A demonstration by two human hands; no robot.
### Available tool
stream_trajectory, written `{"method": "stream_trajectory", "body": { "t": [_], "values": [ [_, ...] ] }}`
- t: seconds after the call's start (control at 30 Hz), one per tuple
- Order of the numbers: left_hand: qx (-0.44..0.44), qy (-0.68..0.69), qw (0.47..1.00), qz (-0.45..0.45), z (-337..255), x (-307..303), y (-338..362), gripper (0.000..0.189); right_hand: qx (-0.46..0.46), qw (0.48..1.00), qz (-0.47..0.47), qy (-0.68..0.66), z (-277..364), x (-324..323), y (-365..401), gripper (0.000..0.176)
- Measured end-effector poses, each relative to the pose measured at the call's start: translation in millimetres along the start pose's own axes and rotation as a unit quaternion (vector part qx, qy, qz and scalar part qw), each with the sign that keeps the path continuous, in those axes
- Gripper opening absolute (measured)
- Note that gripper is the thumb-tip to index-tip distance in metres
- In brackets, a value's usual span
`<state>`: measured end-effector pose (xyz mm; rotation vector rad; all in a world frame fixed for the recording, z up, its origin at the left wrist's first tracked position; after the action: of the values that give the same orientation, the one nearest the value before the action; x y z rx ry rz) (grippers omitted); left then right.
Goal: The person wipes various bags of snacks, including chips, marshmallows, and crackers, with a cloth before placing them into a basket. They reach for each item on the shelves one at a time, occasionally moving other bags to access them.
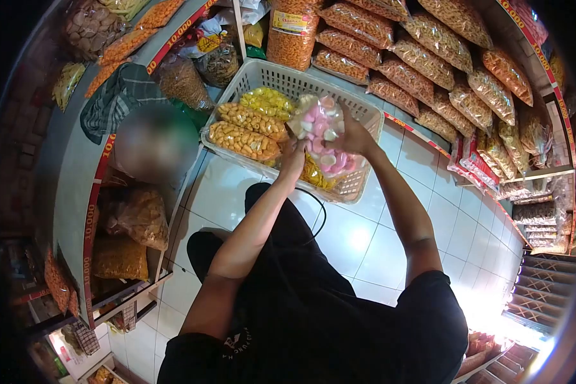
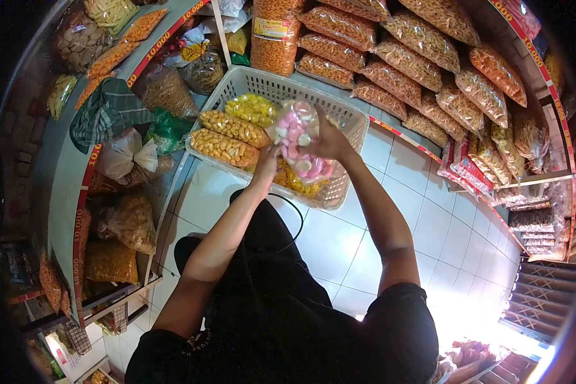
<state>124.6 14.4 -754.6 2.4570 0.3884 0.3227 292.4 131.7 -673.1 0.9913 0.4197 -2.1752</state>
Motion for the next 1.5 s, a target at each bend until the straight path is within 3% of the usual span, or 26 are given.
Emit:
{"method": "stream_trajectory", "body": {
  "t": [0.07, 0.27, 0.4, 0.53, 0.83, 1.0, 1.13, 1.2, 1.27, 1.33, 1.4, 1.5],
  "values": [
    [-0.088, 0.003, 0.995, 0.040, 6, -1, 0, 0.049, 0.067, 0.996, 0.057, 0.030, -3, 13, 4, 0.136],
    [-0.202, 0.119, 0.962, 0.138, 39, -11, -17, 0.067, 0.009, 0.985, 0.106, 0.139, -9, 58, 3, 0.134],
    [-0.184, 0.127, 0.964, 0.141, 42, -20, -9, 0.072, -0.066, 0.979, 0.103, 0.164, -16, 93, 3, 0.130],
    [-0.211, 0.124, 0.964, 0.106, 46, -29, -8, 0.068, -0.082, 0.971, 0.108, 0.195, -11, 117, 7, 0.124],
    [-0.198, 0.080, 0.972, 0.102, 36, -29, 7, 0.054, -0.084, 0.970, 0.115, 0.199, -15, 133, 16, 0.119],
    [-0.185, 0.087, 0.974, 0.097, 40, -35, 6, 0.056, -0.077, 0.972, 0.128, 0.179, -11, 131, 20, 0.114],
    [-0.164, 0.090, 0.973, 0.134, 27, -50, 14, 0.059, -0.088, 0.979, 0.060, 0.172, -7, 128, 21, 0.106],
    [-0.130, 0.098, 0.976, 0.143, 4, -64, 40, 0.051, -0.100, 0.984, 0.017, 0.149, 4, 118, 11, 0.101],
    [-0.131, 0.070, 0.982, 0.114, 9, -97, 43, 0.047, -0.175, 0.971, -0.128, 0.098, 34, 104, -3, 0.079],
    [-0.073, 0.062, 0.990, 0.100, -11, -140, 86, 0.048, -0.207, 0.950, -0.234, 0.028, 115, 75, -14, 0.053],
    [-0.037, 0.057, 0.993, 0.096, -23, -185, 118, 0.051, -0.257, 0.923, -0.285, -0.021, 178, 68, -32, 0.042],
    [0.097, 0.071, 0.992, -0.031, -49, -259, 174, 0.053, -0.323, 0.896, -0.293, -0.086, 276, 71, -58, 0.031]
  ]
}}
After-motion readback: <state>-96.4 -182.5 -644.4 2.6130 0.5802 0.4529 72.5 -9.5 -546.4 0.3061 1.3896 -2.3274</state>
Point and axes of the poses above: each hand's wrist, its own y-axis away from the middle knuckle, its own x-axis out of the palm, z = x × y, the point moved 3 cm from there along -y, towards the middle knuckle, and after that the axes turned 11 degrees about -x, right-handed, at the moved point
